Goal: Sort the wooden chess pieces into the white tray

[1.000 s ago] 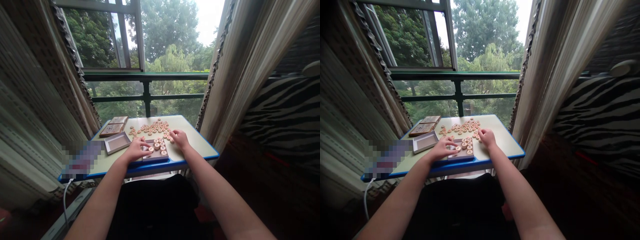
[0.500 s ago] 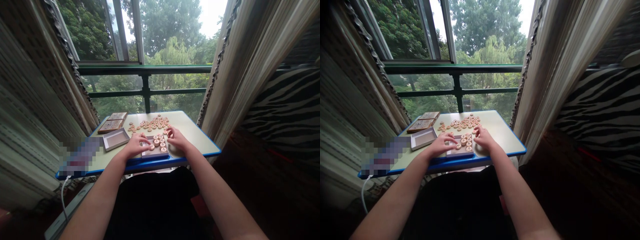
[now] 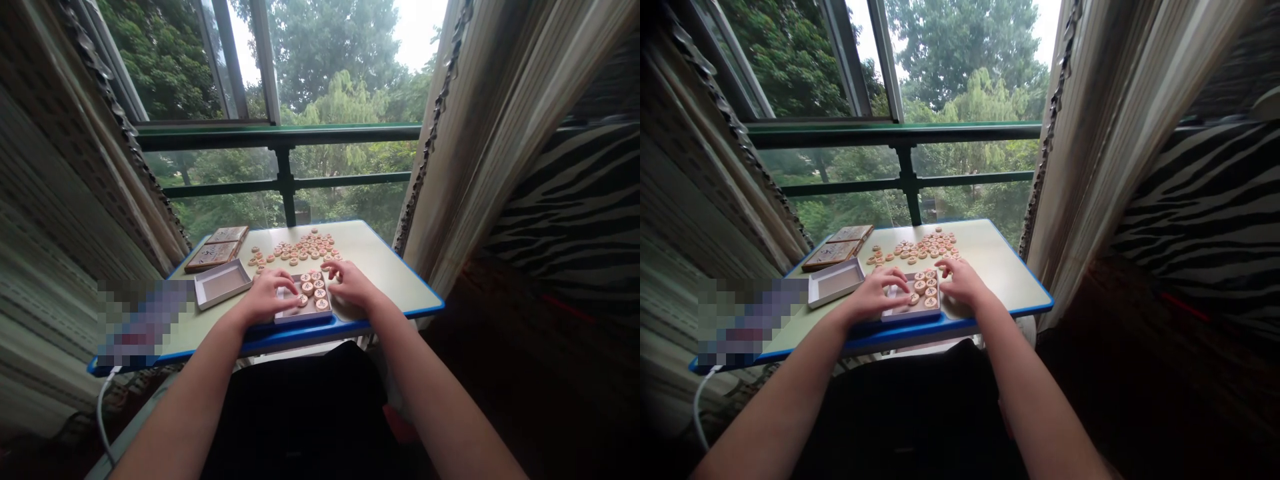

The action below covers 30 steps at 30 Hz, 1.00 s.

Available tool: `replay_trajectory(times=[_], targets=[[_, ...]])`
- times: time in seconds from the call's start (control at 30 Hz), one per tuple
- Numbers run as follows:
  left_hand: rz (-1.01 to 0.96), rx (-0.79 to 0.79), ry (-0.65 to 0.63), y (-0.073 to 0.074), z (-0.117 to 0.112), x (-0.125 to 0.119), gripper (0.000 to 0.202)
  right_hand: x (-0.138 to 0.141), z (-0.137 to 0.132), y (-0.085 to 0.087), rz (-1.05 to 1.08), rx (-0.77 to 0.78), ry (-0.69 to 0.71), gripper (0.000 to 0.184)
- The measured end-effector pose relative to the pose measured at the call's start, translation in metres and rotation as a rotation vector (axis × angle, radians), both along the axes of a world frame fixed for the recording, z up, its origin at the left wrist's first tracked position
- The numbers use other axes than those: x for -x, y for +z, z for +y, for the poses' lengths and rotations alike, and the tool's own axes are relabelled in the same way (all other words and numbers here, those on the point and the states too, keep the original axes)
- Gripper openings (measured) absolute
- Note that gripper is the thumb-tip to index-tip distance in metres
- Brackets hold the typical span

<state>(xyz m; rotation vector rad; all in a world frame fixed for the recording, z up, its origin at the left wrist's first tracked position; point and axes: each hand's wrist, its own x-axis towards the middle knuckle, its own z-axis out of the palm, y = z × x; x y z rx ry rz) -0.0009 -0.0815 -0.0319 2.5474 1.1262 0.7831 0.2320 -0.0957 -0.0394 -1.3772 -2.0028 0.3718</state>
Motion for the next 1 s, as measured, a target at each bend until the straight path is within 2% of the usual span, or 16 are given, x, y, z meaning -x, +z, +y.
replay_trajectory(times=[0.07,0.2,0.43,0.6,1.0], targets=[[0.008,0.012,-0.001,0.001,-0.0014,-0.0009,0.02,-0.0002,0.0002,-0.0003,0.016,0.004,0.011,0.05],[0.033,0.041,0.005,0.0033,-0.0033,-0.0033,0.016,-0.0007,-0.0002,0.0002,-0.015,0.016,0.044,0.041],[0.046,0.019,-0.027,0.0034,-0.0017,-0.0055,0.024,-0.0003,-0.0021,0.0017,-0.043,0.018,0.046,0.034],[0.038,0.018,-0.085,0.0008,0.0026,-0.0071,0.02,-0.0004,-0.0017,-0.0002,-0.061,-0.009,0.048,0.035],[0.038,0.047,-0.109,0.0035,0.0023,-0.0091,0.024,-0.0002,-0.0021,0.0005,-0.069,-0.011,0.062,0.034]])
